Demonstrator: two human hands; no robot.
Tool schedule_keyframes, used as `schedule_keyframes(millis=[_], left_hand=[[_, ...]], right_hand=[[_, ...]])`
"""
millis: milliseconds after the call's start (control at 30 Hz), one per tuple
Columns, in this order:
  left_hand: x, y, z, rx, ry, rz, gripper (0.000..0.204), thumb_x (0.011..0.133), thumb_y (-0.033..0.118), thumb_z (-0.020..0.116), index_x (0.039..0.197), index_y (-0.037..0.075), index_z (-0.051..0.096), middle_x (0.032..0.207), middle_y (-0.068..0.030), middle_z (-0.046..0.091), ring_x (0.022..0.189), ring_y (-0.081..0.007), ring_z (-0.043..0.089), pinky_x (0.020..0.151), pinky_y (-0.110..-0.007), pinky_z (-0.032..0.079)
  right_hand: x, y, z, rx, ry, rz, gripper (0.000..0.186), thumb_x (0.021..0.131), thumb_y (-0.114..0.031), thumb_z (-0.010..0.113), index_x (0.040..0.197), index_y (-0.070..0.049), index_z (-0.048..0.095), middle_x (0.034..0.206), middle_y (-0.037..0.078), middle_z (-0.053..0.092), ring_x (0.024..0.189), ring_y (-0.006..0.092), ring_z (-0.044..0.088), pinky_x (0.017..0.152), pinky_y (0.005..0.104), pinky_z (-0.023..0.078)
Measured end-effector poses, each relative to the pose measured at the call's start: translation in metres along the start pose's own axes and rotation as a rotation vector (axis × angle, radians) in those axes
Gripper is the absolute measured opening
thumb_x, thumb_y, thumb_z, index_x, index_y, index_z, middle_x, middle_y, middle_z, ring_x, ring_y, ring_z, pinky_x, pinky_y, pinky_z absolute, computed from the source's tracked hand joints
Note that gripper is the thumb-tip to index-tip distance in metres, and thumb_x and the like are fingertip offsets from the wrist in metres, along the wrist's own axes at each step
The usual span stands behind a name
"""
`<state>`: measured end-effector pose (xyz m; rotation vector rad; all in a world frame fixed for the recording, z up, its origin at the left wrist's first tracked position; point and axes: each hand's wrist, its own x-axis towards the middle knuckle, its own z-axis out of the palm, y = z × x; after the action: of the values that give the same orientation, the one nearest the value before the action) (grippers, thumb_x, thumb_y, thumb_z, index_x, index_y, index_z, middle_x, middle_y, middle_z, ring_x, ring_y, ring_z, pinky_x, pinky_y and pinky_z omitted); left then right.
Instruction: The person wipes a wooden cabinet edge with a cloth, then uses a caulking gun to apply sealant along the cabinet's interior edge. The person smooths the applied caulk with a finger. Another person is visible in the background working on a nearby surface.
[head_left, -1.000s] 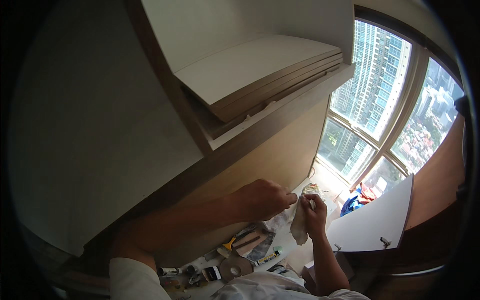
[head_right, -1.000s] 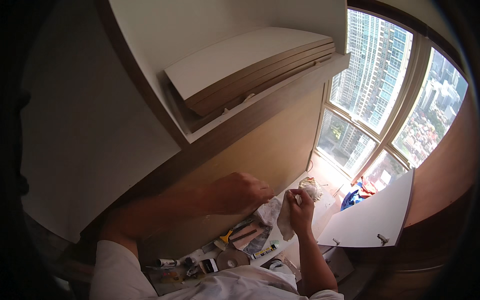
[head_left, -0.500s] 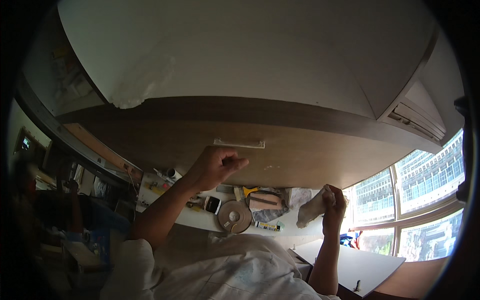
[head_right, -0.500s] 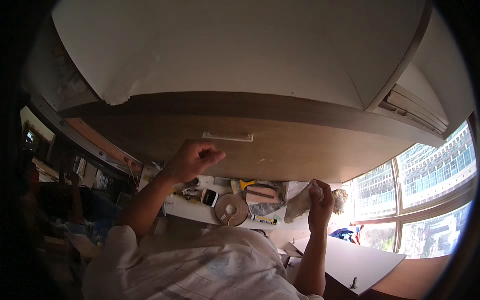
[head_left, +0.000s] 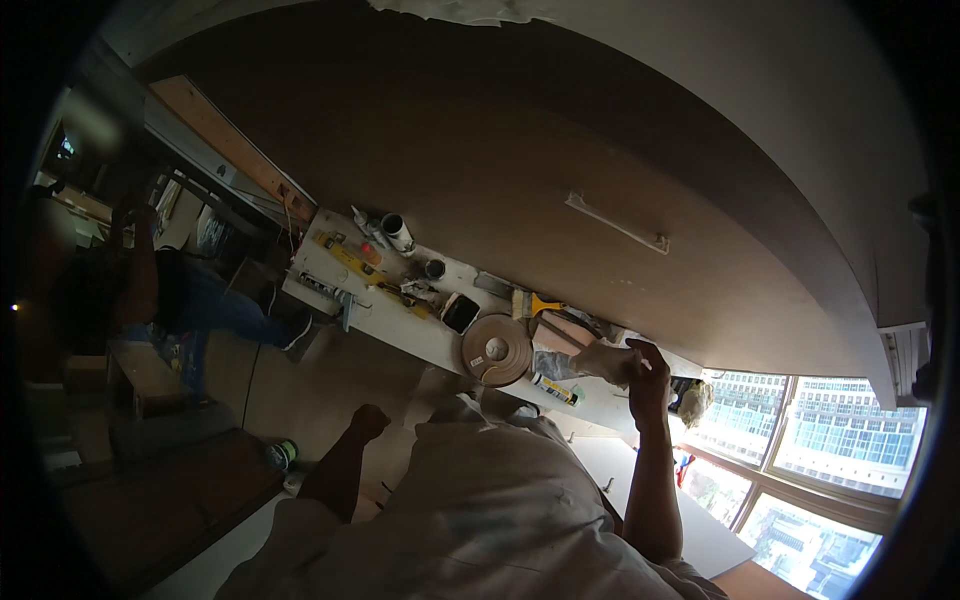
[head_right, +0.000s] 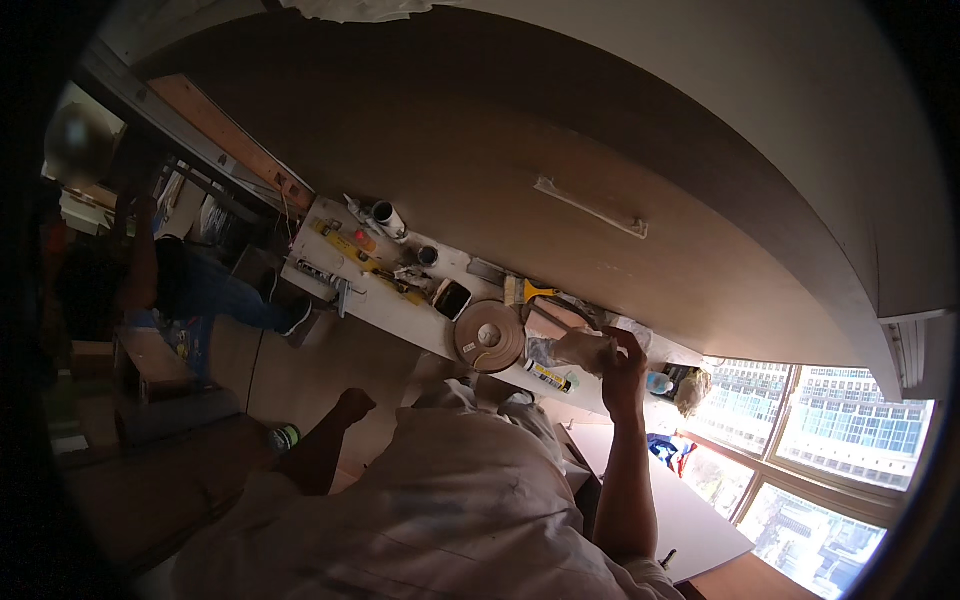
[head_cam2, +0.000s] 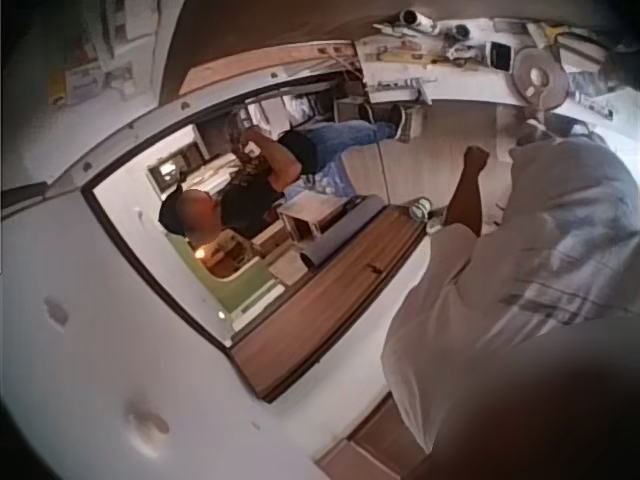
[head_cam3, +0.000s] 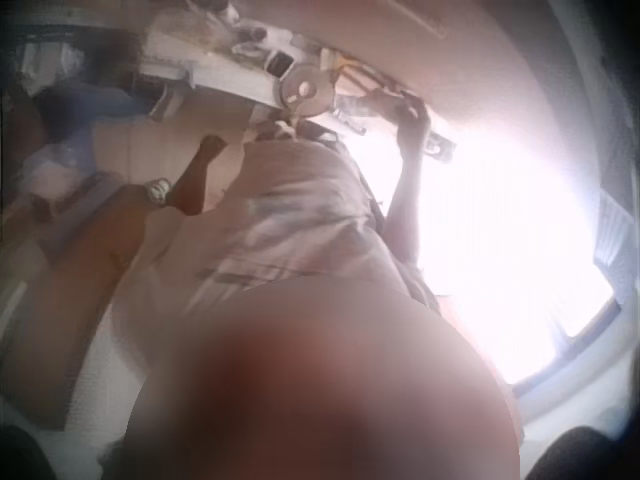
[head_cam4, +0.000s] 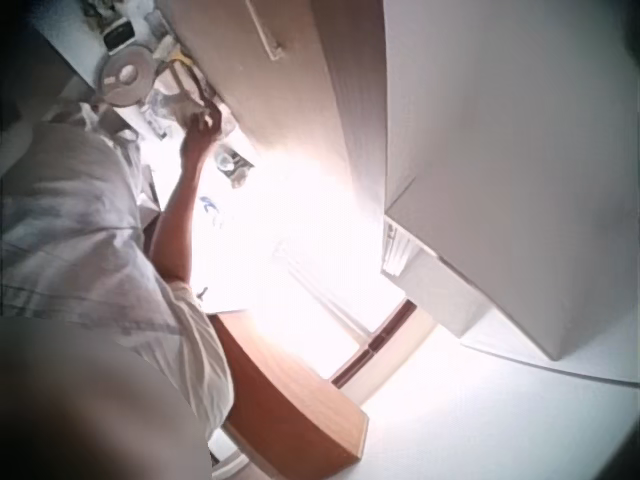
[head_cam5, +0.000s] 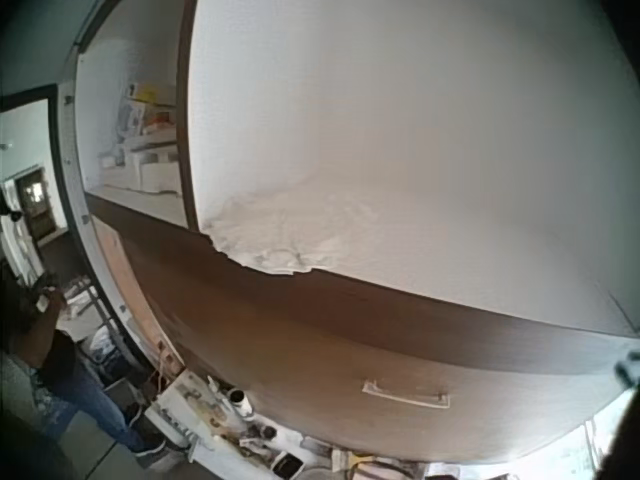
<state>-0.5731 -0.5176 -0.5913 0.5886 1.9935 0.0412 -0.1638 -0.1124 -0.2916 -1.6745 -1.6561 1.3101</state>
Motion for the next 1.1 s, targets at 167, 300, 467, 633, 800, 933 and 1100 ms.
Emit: schedule_keyframes(millis=[167,300,467,633,800,933,1100], left_hand=[[-0.016,-0.007,0.005,0.264,0.156,0.43,0.043,0.091,0.044,0.074,0.094,0.001,0.077,0.093,-0.0177,0.076,0.089,-0.0355,0.074,0.082,-0.047,0.057],[-0.044,0.066,-0.009,-0.336,0.135,0.204,0.041,0.093,0.041,0.075,0.088,0.001,0.072,0.078,-0.0132,0.069,0.075,-0.0251,0.069,0.072,-0.043,0.055],[-0.083,0.179,-0.029,-0.846,-0.236,0.134,0.045,0.099,0.05,0.073,0.11,0.007,0.067,0.084,-0.0027,0.065,0.072,-0.0127,0.066,0.068,-0.032,0.056],[-0.113,0.26,-0.035,-1.605,-0.57,0.173,0.061,0.103,0.054,0.064,0.143,0.009,0.053,0.13,-0.01,0.068,0.121,-0.0224,0.067,0.103,-0.041,0.054],[-0.128,0.293,-0.036,-1.764,-0.369,0.359,0.053,0.104,0.035,0.065,0.148,0.008,0.051,0.135,-0.0111,0.067,0.122,-0.0269,0.066,0.108,-0.048,0.052],[-0.164,0.315,-0.047,-1.734,-0.309,0.518,0.052,0.101,0.028,0.07,0.145,0.005,0.053,0.134,-0.01,0.067,0.123,-0.024,0.066,0.108,-0.046,0.052],[-0.232,0.363,-0.066,-1.173,-0.029,0.483,0.043,0.102,0.024,0.073,0.138,0.003,0.062,0.127,-0.0033,0.07,0.117,-0.0137,0.064,0.102,-0.032,0.051]], right_hand=[[0.018,-0.01,0.039,-0.121,-0.194,-0.168,0.025,0.082,0.008,0.072,0.104,-0.002,0.069,0.105,0.008,0.07,0.103,0.0189,0.067,0.097,0.0351,0.053],[0.024,-0.017,0.074,-0.194,-0.34,-0.306,0.023,0.083,0.008,0.072,0.102,-0.005,0.069,0.105,0.01,0.071,0.107,0.0239,0.072,0.095,0.0392,0.06],[0.011,-0.032,0.125,-0.141,-0.497,-0.306,0.017,0.082,0.01,0.073,0.092,-0.004,0.069,0.103,0.012,0.069,0.099,0.027,0.073,0.09,0.0393,0.06],[-0.015,-0.043,0.153,-0.027,-0.787,-0.65,0.021,0.075,0.01,0.077,0.089,-0.005,0.07,0.1,0.013,0.068,0.097,0.0326,0.069,0.089,0.0412,0.055],[-0.013,-0.041,0.123,-0.049,-0.994,-0.64,0.027,0.079,-0.001,0.085,0.1,-0.005,0.07,0.105,0.012,0.069,0.105,0.0286,0.071,0.094,0.0391,0.058],[-0.007,-0.037,0.082,-0.017,-0.846,-0.451,0.043,0.082,-0.012,0.09,0.117,-0.006,0.066,0.114,0.008,0.07,0.112,0.0232,0.071,0.1,0.0393,0.058],[-0.005,-0.052,0.054,0.001,-0.807,-0.47,0.089,0.082,-0.029,0.094,0.153,-0.007,0.045,0.145,0.016,0.057,0.132,0.0305,0.061,0.104,0.0448,0.056]])
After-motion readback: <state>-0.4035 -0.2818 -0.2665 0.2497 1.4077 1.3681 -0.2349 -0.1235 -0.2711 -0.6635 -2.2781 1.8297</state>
